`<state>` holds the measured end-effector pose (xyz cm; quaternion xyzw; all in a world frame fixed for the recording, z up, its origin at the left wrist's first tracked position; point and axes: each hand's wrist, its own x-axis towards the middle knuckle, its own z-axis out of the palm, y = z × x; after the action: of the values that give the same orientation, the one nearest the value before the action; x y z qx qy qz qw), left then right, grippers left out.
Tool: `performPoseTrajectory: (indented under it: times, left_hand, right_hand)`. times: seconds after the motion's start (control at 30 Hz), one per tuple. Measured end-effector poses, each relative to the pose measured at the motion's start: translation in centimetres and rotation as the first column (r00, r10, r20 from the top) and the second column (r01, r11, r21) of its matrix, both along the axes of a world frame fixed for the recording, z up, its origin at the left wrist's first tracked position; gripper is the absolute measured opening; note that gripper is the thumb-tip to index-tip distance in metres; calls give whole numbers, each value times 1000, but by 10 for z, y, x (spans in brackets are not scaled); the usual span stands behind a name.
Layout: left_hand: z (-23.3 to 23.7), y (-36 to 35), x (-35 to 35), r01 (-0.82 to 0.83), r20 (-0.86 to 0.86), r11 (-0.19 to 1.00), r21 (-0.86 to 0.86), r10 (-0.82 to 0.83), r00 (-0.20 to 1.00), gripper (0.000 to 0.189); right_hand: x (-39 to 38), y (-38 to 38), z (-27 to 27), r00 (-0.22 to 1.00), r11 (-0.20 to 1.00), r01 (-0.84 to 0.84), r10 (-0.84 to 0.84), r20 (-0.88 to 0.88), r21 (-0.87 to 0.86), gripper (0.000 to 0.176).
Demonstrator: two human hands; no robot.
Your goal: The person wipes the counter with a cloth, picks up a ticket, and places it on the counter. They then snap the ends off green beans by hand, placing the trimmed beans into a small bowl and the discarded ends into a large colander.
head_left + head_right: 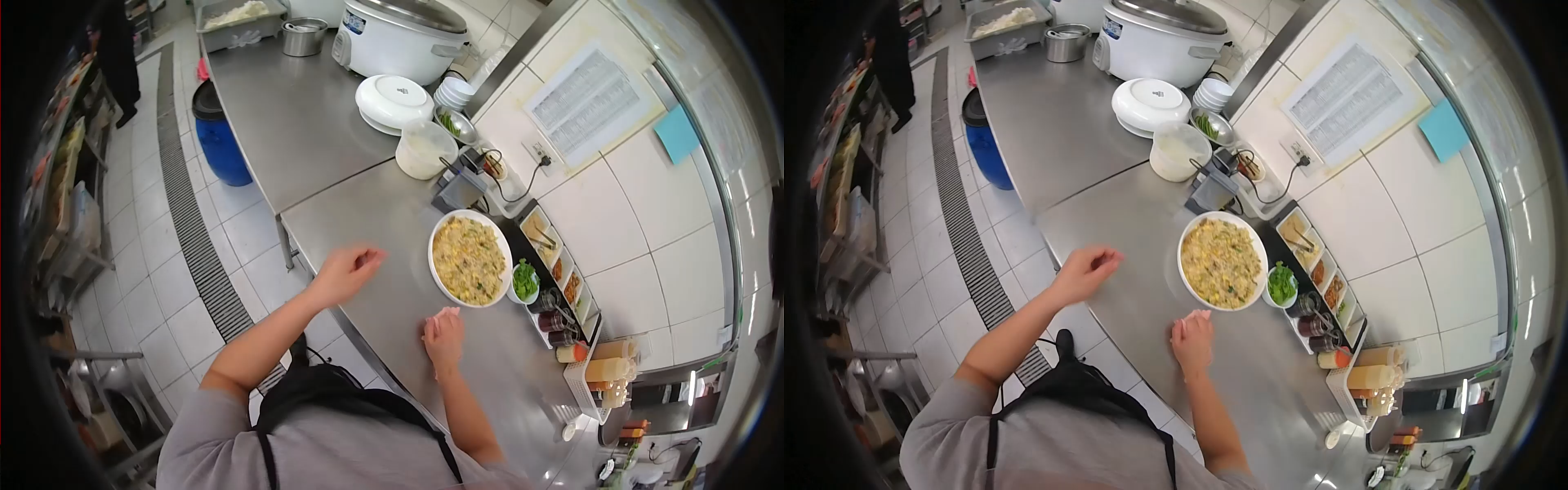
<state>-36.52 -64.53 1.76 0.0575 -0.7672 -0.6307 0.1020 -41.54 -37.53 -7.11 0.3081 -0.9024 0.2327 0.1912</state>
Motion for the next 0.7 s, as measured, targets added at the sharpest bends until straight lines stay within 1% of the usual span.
performPoseTrajectory:
  times: [0.03, 0.1, 0.17, 0.23, 0.3, 0.33, 0.4, 0.43, 0.5, 0.53, 0.57, 0.63, 0.67, 0.7]
  left_hand:
    - [4, -15, -29, -10, -51, 996, -89, 6, 999, 14]
    - [10, -42, -90, -133, -239, 932, -337, 52, 970, 13]
    - [21, -59, -146, -234, -467, 900, -368, 39, 884, 19]
    - [19, -66, -206, -265, -540, 856, -444, -20, 841, 30]
    - [29, -64, -250, -265, -570, 835, -483, -69, 819, 36]
    - [31, -62, -269, -248, -567, 844, -476, -79, 820, 36]
    - [34, -57, -302, -101, -474, 755, -648, -295, 830, 52]
    - [34, -55, -315, -85, -476, 761, -643, -310, 823, 52]
    - [36, -49, -336, -60, -460, 595, -801, -550, 697, 60]
    - [37, -46, -343, -42, -423, 537, -843, -612, 668, 63]
    - [36, -43, -349, -33, -424, 537, -843, -625, 656, 63]
    - [35, -39, -357, -5, -369, 440, -898, -746, 555, 65]
    - [34, -36, -359, -17, -389, 442, -897, -769, 507, 59]
    - [32, -33, -362, -13, -390, 442, -897, -775, 498, 59]
  right_hand:
    - [-2, -6, -4, 1000, 1000, 20, -20, 6, 13, 13]
    - [-10, -7, -8, 994, 994, 105, -104, -22, 15, 11]
    - [-11, -9, -5, 992, 991, 125, -125, -6, 38, 10]
    - [-11, -12, -6, 990, 988, 143, -144, 12, 52, 11]
    - [-11, -12, -8, 982, 979, 183, -186, 20, 94, 9]
    - [-11, -13, -8, 979, 974, 200, -204, 22, 103, 9]
    - [-11, -14, -7, 972, 961, 233, -236, 1, 149, 9]
    - [-10, -15, -6, 966, 955, 254, -257, -1, 155, 9]
    - [-12, -17, -5, 960, 941, 279, -278, -28, 191, 9]
    - [-12, -17, -5, 955, 935, 296, -295, -31, 193, 9]
    - [-12, -19, -5, 948, 931, 318, -318, -29, 181, 10]
    - [-13, -21, -5, 935, 921, 354, -355, -25, 163, 10]
    - [-12, -22, -4, 935, 922, 352, -353, -23, 164, 10]
    - [-13, -22, -3, 937, 923, 347, -348, -23, 166, 10]
